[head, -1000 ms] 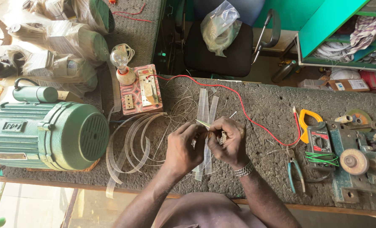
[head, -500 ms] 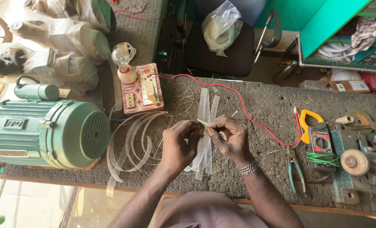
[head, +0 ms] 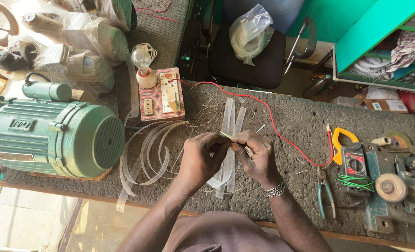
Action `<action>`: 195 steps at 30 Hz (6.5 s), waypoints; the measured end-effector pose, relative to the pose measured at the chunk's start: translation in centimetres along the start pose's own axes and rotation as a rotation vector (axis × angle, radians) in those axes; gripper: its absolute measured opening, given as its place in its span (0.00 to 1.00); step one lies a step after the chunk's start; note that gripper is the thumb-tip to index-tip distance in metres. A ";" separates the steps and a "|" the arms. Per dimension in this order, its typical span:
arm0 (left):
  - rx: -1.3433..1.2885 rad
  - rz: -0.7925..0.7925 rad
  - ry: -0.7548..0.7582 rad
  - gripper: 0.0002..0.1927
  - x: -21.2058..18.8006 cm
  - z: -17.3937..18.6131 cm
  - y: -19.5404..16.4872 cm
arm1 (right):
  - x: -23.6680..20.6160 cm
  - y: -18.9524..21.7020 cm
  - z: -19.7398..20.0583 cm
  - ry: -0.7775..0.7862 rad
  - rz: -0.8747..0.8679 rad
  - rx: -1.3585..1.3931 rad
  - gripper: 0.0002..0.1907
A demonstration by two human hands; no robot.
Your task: The person repeatedly picks up small transparent plastic strips and green wires from a workbench, aligns them, and inserts the wires into the strips. The person handles the items one at a time and places the assembled pieces back on the workbench.
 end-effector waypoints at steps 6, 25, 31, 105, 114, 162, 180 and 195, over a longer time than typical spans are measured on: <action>0.034 0.030 0.066 0.05 0.1 -0.1 0.1 | -0.5 -1.2 -0.1 -0.003 -0.118 0.041 0.09; 0.299 -0.104 -0.159 0.07 -0.4 2.2 0.6 | -1.1 -1.1 -0.1 -0.230 -0.011 0.050 0.07; -0.411 0.653 0.213 0.13 -2.7 -1.7 8.0 | 0.1 0.0 2.1 -0.336 0.192 -0.211 0.07; 0.771 0.112 0.193 0.09 -2.1 2.1 17.5 | -3.1 -14.0 -2.6 0.088 -0.128 -0.416 0.05; 0.869 0.255 0.590 0.07 -7.4 3.5 17.8 | -3.9 -9.9 -5.5 0.229 -0.125 -0.201 0.05; -0.029 0.244 0.092 0.06 -0.3 0.1 1.6 | -0.7 -4.0 -0.6 0.079 -0.513 0.322 0.07; -0.311 0.259 0.035 0.05 0.0 -0.5 3.3 | 0.0 -3.8 -0.2 -0.009 -0.383 0.545 0.05; -0.006 -0.110 -0.115 0.06 1.3 1.2 -2.7 | 2.7 3.6 2.0 -0.160 0.057 -0.024 0.08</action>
Point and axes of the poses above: each hand's wrist, its own x-axis towards the middle knuckle, its own z-axis out of the back of the hand, y = z × x, the point moved 10 cm from there along x, towards the middle knuckle, and after that the axes turned 14 degrees about -y, right-handed, at the moved point
